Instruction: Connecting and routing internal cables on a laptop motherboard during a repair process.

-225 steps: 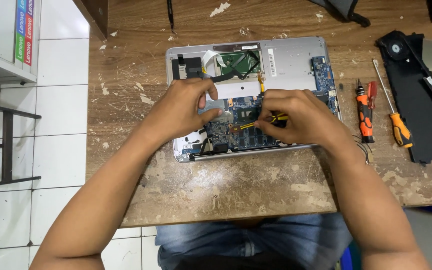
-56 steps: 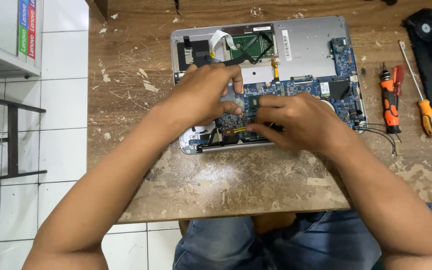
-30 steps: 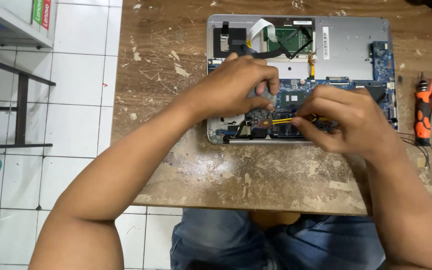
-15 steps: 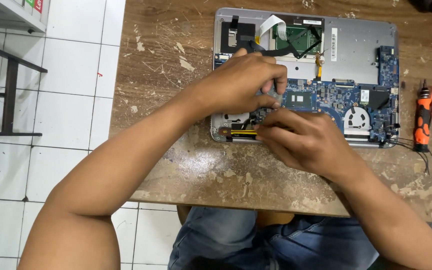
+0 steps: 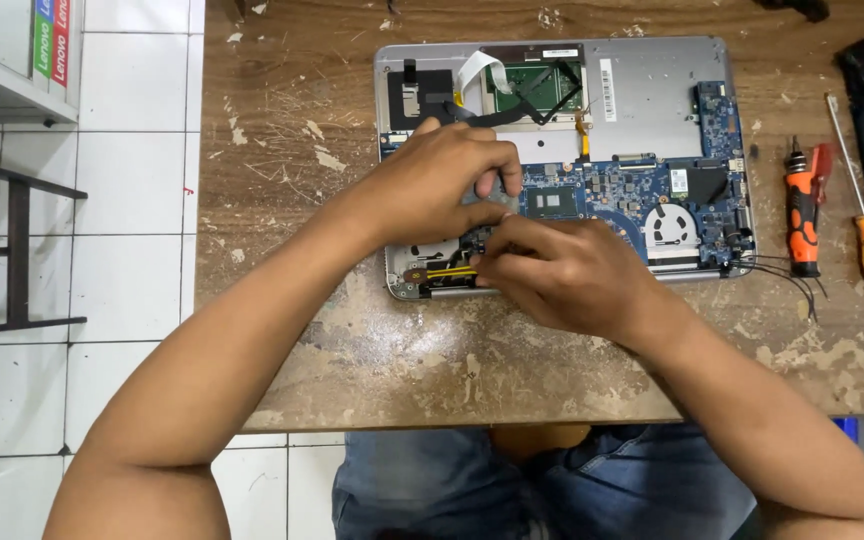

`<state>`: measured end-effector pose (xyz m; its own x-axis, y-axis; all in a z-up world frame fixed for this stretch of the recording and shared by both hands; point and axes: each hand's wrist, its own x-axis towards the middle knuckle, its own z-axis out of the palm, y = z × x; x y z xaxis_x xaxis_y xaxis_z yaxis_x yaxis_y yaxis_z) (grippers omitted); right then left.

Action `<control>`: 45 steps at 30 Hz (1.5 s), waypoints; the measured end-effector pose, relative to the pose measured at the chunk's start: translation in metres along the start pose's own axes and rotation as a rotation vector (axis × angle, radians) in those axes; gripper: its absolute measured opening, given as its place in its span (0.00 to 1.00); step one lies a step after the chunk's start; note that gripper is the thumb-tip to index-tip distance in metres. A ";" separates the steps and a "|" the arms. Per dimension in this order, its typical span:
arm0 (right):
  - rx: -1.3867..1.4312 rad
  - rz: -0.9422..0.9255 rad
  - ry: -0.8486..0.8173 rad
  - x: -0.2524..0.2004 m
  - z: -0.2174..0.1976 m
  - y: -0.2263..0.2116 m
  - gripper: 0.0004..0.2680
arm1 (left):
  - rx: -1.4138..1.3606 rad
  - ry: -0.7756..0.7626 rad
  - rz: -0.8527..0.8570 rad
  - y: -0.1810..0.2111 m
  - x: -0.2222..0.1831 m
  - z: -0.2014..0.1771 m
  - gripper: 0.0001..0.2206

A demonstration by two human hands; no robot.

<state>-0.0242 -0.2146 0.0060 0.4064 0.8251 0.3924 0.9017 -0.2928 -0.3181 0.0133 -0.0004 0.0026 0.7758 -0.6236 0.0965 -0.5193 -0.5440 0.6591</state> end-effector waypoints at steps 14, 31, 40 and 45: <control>-0.013 -0.025 -0.026 0.006 -0.010 -0.004 0.03 | 0.000 0.042 0.016 0.002 -0.002 0.003 0.07; 0.132 0.043 -0.061 -0.017 -0.052 0.043 0.07 | 0.091 -0.168 -0.218 0.010 0.005 0.004 0.11; 0.312 0.177 -0.102 -0.005 -0.041 0.035 0.04 | 0.006 0.006 -0.018 0.003 0.001 0.005 0.08; 0.366 0.195 -0.228 -0.007 -0.043 0.036 0.03 | -0.014 -0.039 0.004 0.011 -0.002 -0.006 0.11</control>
<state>0.0118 -0.2521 0.0288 0.4830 0.8688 0.1087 0.6838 -0.2967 -0.6666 0.0079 -0.0016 0.0134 0.7591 -0.6472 0.0703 -0.5172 -0.5340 0.6688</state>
